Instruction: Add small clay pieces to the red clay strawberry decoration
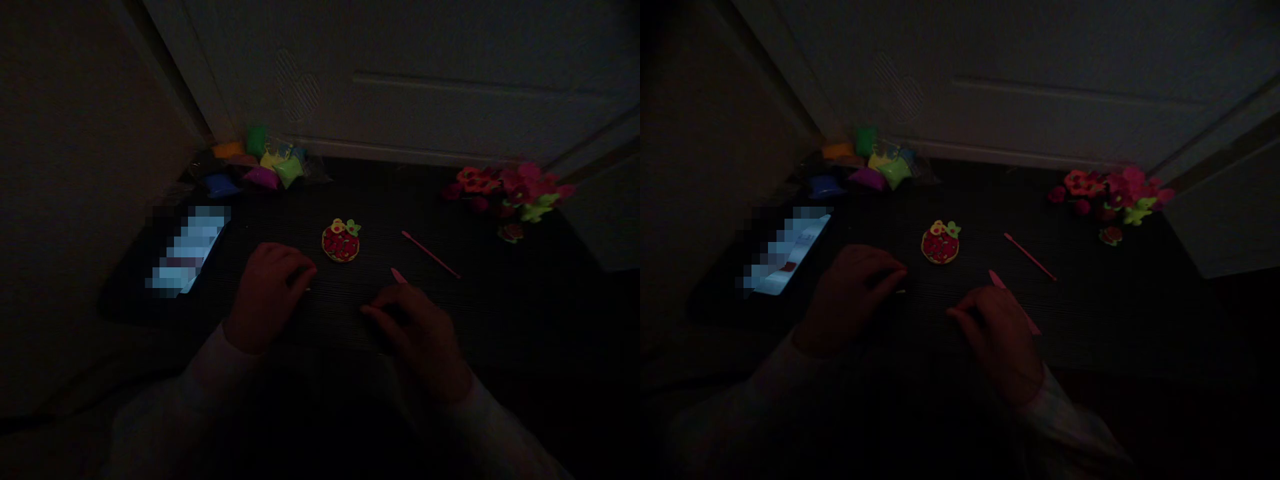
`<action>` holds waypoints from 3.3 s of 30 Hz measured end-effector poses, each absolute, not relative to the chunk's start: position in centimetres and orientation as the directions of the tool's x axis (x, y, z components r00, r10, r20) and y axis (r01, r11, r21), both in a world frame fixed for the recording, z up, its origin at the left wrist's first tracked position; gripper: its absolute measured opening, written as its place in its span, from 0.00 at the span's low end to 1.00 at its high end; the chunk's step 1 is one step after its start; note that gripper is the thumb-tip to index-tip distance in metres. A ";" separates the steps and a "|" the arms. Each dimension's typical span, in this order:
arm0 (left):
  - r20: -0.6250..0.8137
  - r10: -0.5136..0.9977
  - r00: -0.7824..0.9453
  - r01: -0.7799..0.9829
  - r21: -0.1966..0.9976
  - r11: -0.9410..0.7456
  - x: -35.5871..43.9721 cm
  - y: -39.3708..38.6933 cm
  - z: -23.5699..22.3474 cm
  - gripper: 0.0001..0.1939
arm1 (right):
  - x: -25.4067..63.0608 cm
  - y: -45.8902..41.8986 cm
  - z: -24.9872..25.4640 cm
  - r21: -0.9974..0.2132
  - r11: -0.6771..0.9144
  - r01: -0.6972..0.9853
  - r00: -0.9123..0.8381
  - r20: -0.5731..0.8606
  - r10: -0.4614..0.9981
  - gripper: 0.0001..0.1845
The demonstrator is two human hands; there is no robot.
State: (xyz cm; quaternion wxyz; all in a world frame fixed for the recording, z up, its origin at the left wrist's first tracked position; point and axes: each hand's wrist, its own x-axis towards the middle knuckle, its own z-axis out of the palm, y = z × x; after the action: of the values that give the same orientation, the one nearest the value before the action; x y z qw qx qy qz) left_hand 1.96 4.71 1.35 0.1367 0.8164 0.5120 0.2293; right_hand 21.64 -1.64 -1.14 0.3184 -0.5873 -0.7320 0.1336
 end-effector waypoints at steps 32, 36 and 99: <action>0.390 0.847 0.361 0.848 0.241 -0.472 1.4 7.3 -1.6 0.10 | 23.5 -2.7 -1.1 0.021 0.397 0.917 -0.397 0.106 0.912 0.24; 0.420 0.835 0.356 0.839 0.249 -0.483 1.5 7.4 -1.6 0.10 | 23.5 -2.8 -1.1 -0.036 0.430 0.902 -0.426 0.088 0.901 0.22; 0.456 0.883 0.109 0.844 0.427 -0.325 1.1 3.9 0.3 0.23 | 20.6 4.4 -0.8 0.144 0.482 0.864 -0.501 0.341 0.795 0.17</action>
State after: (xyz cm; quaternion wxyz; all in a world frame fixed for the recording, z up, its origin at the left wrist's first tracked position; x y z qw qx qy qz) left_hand 1.12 3.90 0.34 0.0300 0.7440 0.5804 0.3297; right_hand 20.65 4.43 -0.85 0.1146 -0.4863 -0.8532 -0.1496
